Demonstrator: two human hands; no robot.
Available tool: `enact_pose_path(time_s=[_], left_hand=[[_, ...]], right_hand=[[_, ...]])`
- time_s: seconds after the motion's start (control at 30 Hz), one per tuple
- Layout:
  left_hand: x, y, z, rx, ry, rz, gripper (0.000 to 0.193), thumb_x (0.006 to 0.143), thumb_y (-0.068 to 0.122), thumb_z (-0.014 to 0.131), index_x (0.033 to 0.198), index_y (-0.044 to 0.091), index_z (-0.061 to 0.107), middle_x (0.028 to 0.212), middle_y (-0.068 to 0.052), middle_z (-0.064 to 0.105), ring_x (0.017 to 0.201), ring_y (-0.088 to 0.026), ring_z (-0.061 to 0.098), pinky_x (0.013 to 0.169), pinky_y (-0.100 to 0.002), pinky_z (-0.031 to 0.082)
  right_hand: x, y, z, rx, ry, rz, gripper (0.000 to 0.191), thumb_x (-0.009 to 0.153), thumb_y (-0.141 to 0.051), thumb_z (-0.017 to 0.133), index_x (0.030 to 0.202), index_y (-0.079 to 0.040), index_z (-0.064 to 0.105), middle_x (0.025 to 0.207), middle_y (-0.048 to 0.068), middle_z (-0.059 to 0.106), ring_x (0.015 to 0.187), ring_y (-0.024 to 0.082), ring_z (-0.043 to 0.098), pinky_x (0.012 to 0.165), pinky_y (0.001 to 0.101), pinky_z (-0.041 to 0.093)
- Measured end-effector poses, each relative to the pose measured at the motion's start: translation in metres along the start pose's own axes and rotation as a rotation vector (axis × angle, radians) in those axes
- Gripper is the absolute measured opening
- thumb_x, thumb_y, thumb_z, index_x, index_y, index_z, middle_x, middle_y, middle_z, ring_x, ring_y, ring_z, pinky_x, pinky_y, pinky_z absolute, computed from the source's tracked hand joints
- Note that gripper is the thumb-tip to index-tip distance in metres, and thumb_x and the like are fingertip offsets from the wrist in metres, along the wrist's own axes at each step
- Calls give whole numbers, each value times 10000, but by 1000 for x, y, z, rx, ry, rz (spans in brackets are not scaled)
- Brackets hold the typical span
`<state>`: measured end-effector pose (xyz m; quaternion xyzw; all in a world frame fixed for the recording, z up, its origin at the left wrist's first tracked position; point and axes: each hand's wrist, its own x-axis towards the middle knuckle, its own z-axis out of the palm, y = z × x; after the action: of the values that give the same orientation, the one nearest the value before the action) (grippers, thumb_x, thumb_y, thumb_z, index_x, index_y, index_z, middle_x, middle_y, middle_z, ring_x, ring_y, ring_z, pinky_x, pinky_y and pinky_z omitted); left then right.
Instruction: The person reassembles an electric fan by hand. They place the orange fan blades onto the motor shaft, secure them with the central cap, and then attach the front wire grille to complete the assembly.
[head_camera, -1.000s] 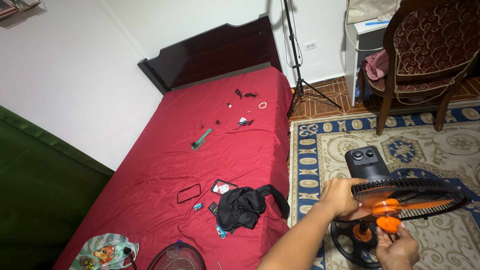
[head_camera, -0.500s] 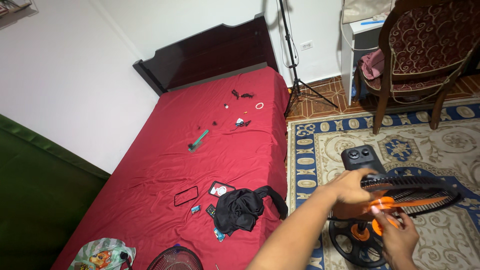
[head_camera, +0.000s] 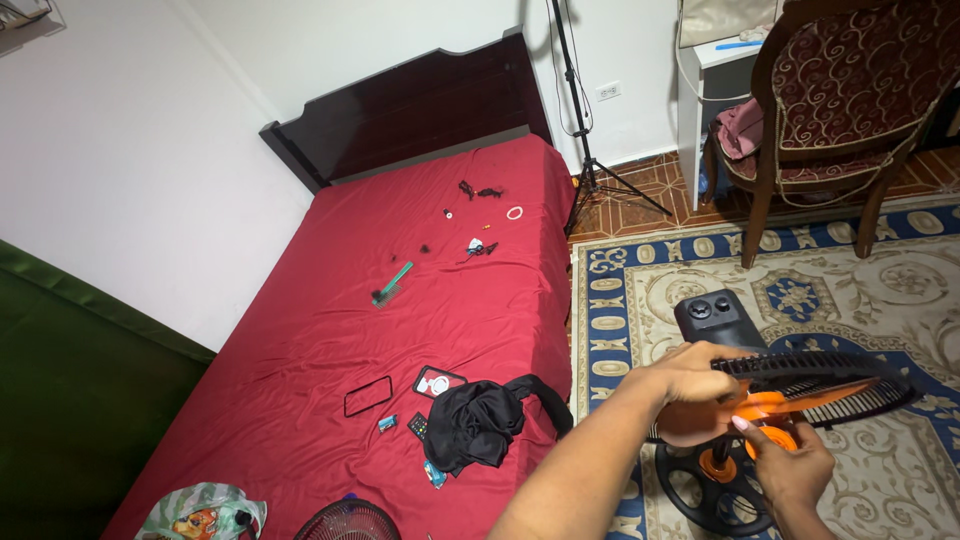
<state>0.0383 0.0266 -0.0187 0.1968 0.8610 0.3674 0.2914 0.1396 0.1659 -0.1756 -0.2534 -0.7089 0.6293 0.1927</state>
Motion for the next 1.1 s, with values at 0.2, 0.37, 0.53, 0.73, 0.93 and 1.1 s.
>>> enact_pose_path(time_s=[0.2, 0.37, 0.53, 0.73, 0.93, 1.1], left_hand=[[7, -8, -4, -76, -25, 12, 716, 719, 253, 670, 1432, 291, 631, 1307, -149, 717, 1181, -278, 673, 1021, -370, 493], [15, -15, -5, -70, -50, -6, 743, 700, 213, 670, 1440, 268, 619, 1322, -162, 702, 1188, -286, 663, 1015, -382, 495], [26, -19, -1, -108, -65, 96, 682, 738, 268, 675, 1419, 238, 649, 1332, -154, 725, 1190, -280, 686, 1035, -373, 491], [30, -11, 2, 59, -7, 84, 770, 694, 275, 727, 1455, 280, 605, 1357, -178, 680, 1225, -313, 652, 1071, -387, 465], [17, -7, 6, 23, -18, 87, 781, 660, 273, 771, 1429, 265, 632, 1353, -187, 680, 1244, -325, 633, 1078, -384, 463], [9, -6, 4, -45, -14, 85, 784, 651, 213, 751, 1425, 270, 639, 1327, -174, 703, 1220, -306, 660, 1056, -377, 473]], right_hand=[[-2, 3, -1, 93, -48, 93, 383, 882, -199, 868, 1136, 37, 704, 1071, 109, 723, 891, 149, 659, 781, 272, 515], [-3, 3, -2, 45, -64, 6, 410, 857, -200, 866, 1139, 47, 698, 1064, 104, 729, 884, 142, 661, 788, 267, 516], [-4, -4, -10, -22, -73, -19, 396, 870, -223, 874, 1088, 62, 706, 954, 115, 739, 868, 162, 671, 796, 287, 523], [2, -4, -19, -33, -124, -75, 493, 833, -251, 878, 1129, 90, 681, 975, 136, 724, 895, 183, 682, 794, 306, 532], [3, 13, -26, 327, -54, 272, 546, 870, -54, 699, 1316, 162, 471, 1141, 248, 630, 991, 314, 656, 816, 391, 547], [-3, 13, -31, 711, -122, 604, 686, 873, 148, 487, 1518, 152, 254, 1341, 321, 537, 1143, 409, 642, 863, 469, 602]])
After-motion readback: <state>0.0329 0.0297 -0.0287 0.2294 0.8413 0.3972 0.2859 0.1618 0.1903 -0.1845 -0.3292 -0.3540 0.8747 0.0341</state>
